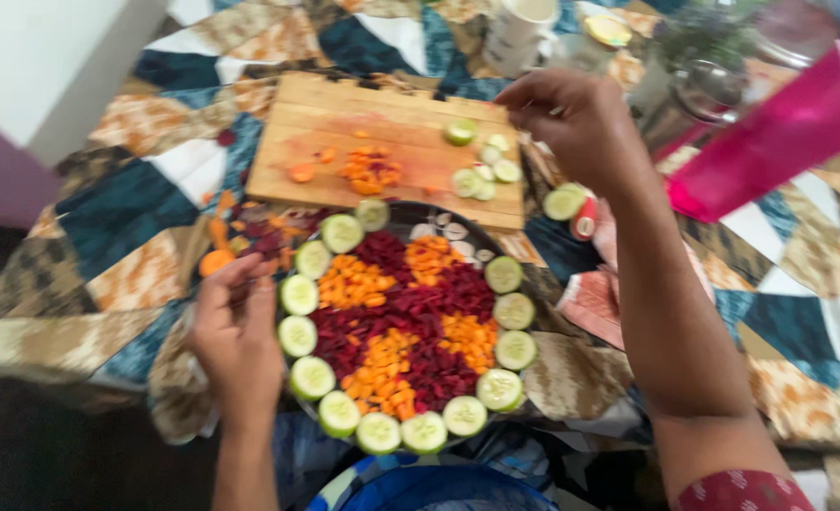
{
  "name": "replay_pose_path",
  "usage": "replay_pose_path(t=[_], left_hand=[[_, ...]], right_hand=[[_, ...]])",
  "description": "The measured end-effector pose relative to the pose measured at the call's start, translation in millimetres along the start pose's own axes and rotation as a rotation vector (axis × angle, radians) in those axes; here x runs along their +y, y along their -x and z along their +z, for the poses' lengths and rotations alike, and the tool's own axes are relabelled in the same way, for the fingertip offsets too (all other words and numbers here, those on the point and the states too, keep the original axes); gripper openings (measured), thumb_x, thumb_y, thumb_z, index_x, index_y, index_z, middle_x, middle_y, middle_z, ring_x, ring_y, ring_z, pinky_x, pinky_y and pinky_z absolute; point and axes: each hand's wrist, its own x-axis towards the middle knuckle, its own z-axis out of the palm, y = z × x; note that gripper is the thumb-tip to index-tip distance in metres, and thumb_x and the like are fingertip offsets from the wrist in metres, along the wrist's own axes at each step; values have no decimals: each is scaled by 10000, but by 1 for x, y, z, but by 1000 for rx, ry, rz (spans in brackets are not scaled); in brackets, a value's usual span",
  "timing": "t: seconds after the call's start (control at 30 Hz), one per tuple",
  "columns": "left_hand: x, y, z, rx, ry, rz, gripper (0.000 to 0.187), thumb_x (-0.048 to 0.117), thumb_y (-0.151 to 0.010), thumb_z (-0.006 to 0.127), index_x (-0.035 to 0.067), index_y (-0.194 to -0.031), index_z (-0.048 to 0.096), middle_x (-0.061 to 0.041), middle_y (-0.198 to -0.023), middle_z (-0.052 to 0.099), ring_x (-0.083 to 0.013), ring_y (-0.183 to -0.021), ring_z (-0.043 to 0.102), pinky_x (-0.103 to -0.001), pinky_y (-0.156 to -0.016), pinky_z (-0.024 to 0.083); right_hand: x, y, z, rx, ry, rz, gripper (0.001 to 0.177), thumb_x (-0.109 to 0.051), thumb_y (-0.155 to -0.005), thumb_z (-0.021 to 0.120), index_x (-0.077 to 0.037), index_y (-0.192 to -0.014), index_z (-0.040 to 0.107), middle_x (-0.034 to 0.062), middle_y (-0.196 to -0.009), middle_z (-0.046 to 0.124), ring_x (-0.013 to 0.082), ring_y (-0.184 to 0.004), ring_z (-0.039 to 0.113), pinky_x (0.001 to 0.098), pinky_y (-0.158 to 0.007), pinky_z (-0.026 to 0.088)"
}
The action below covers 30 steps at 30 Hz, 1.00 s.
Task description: The person moves chopped carrots from a wooden board to a plate and then arranges sliced cucumbers around the edge of the plate by hand.
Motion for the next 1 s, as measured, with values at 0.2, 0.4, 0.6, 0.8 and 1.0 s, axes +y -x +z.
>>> replay_pose_path(t=[0.2,0.4,0.6,0.8,1.0], left_hand=[[-1,3,0,-8,1,-16,226,-12,-1035,603,-42,-1258,624,-85,-1182,693,-117,-1065,652,-268,-967,522],[2,3,2,-2,-3,-11,210,-11,-1046,610,-47,-1253,625,-91,-1185,692,-115,-1061,646,-266,-962,524],[4,4,1,11,-47,-26,236,-21,-1014,601,-37,-1246,639,-92,-1167,698,-128,-1044,662,-276,-945,538],[5,3,0,-9,42,-8,216,-4,-1015,611,-32,-1228,627,-85,-1140,695,-130,-1062,676,-273,-938,547],[6,3,1,11,12,7,204,8,-1012,633,-23,-1214,643,-73,-1113,702,-116,-993,674,-263,-883,552]], right_hand=[[68,31,-57,-68,344,325,226,-116,-930,763,-61,-1149,775,111,-1016,782,184,-879,755,341,-796,592],[75,34,-27,-494,451,549,396,-279,-787,852,-127,-1141,760,112,-1049,751,279,-924,710,431,-818,570],[73,36,-6,-545,748,364,429,-252,-715,877,-157,-1118,763,125,-1085,720,310,-1083,659,448,-908,523],[56,32,-19,-357,492,412,243,-200,-864,771,-85,-1077,765,126,-959,779,267,-872,744,421,-796,562],[11,27,11,-210,142,334,236,-189,-924,732,-71,-1129,747,89,-992,774,182,-858,727,332,-772,569]])
